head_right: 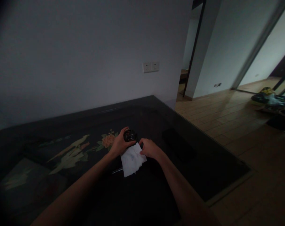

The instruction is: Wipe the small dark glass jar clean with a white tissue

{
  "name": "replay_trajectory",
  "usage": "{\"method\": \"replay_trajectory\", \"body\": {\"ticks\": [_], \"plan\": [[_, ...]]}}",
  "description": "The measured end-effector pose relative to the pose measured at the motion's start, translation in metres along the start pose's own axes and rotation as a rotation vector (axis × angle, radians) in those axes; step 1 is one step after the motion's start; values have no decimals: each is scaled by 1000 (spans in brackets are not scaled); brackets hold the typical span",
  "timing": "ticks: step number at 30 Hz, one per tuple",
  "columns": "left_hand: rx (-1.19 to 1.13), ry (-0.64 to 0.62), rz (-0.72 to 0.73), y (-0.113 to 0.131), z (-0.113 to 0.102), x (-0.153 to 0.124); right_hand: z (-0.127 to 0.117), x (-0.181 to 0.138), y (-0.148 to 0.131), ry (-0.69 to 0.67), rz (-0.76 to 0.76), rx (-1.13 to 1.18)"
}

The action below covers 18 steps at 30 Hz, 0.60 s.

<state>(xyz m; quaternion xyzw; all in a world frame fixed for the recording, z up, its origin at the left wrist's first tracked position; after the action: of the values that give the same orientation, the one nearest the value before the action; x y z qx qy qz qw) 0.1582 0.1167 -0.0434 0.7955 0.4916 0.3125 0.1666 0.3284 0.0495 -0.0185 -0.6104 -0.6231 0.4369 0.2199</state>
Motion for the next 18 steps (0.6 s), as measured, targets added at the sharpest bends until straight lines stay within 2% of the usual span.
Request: {"method": "replay_trajectory", "body": {"ticks": [13, 18], "plan": [[-1, 6, 5, -6, 3, -5, 2, 2, 3, 4, -10, -17], [46, -19, 80, -9, 4, -5, 2, 1, 2, 4, -7, -53]]}}
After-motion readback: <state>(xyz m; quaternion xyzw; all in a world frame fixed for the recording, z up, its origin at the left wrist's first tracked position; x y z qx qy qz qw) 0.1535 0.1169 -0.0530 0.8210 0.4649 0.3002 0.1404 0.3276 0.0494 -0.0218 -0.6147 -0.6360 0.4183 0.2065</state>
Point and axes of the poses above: each hand's wrist, its own x-axis towards the middle knuckle, its own z-axis out of the palm, y = z × x, the point moved 2 cm from there along x, towards the middle knuckle, and after that the axes turned 11 degrees about x, right-handed, at the moved point
